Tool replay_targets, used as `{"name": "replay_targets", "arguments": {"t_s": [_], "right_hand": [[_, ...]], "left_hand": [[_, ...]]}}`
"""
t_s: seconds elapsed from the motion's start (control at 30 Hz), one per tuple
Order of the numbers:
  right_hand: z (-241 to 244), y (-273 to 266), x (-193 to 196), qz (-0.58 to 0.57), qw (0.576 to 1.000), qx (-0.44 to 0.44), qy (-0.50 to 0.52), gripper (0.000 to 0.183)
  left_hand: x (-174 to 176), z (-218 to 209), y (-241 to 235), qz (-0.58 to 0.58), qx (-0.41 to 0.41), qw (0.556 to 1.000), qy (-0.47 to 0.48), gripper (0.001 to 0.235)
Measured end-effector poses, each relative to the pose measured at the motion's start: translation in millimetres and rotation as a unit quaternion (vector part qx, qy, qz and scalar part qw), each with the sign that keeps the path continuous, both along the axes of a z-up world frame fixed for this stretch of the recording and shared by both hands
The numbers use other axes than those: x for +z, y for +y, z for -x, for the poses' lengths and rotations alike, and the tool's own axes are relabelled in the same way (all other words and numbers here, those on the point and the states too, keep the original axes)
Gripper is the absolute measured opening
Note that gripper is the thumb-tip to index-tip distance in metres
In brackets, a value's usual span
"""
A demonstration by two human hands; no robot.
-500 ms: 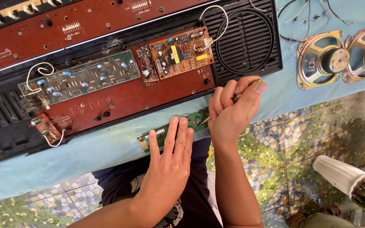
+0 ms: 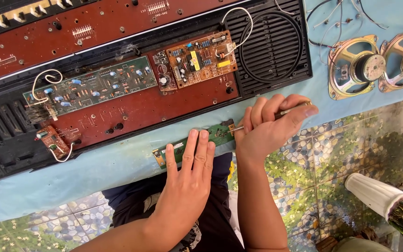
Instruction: The person uses a screwdriver to remove a component from a green circuit board held over a disassembled stereo chassis. They then use a soldering iron to work on the board's surface and continue using the screwdriver to adjust parts on the board.
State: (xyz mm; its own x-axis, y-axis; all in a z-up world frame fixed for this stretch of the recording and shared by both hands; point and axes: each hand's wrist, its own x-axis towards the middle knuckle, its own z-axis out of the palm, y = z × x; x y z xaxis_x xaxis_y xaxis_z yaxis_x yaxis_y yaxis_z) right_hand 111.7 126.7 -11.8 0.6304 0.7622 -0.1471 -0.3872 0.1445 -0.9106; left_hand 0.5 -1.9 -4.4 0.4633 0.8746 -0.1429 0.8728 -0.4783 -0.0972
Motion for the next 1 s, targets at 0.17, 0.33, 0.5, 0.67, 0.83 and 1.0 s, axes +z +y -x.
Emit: {"name": "replay_targets", "arguments": {"t_s": [0.17,0.33,0.5,0.67,0.83,1.0], "right_hand": [[0.8,-2.6,1.0,-0.003,0.998,0.062,-0.031,0.044],[1.8,-2.9,-3.4,-0.018,0.998,0.06,-0.021,0.041],[1.0,-3.1,-7.9,-0.036,0.994,0.099,-0.032,0.042],[-1.2,-4.2,-4.9,-0.023,0.998,0.043,0.029,0.04],[-2.6,-5.2,-3.7,-0.035,0.998,-0.041,0.041,0.043],[3.2,-7.6,-0.2,-0.063,0.998,0.007,-0.019,0.044]], "left_hand": [[1.1,-1.0,0.9,0.002,0.0,1.0,0.005,0.058],[2.0,-1.3,1.8,0.001,-0.006,1.0,0.013,0.059],[2.7,-1.3,0.5,-0.009,-0.003,1.0,0.017,0.057],[-0.3,-0.4,-0.7,-0.019,0.002,1.0,0.005,0.061],[-0.1,0.2,-0.6,-0.027,0.007,1.0,-0.001,0.065],[-4.4,-2.2,-3.5,-0.008,0.014,1.0,-0.008,0.073]]}}
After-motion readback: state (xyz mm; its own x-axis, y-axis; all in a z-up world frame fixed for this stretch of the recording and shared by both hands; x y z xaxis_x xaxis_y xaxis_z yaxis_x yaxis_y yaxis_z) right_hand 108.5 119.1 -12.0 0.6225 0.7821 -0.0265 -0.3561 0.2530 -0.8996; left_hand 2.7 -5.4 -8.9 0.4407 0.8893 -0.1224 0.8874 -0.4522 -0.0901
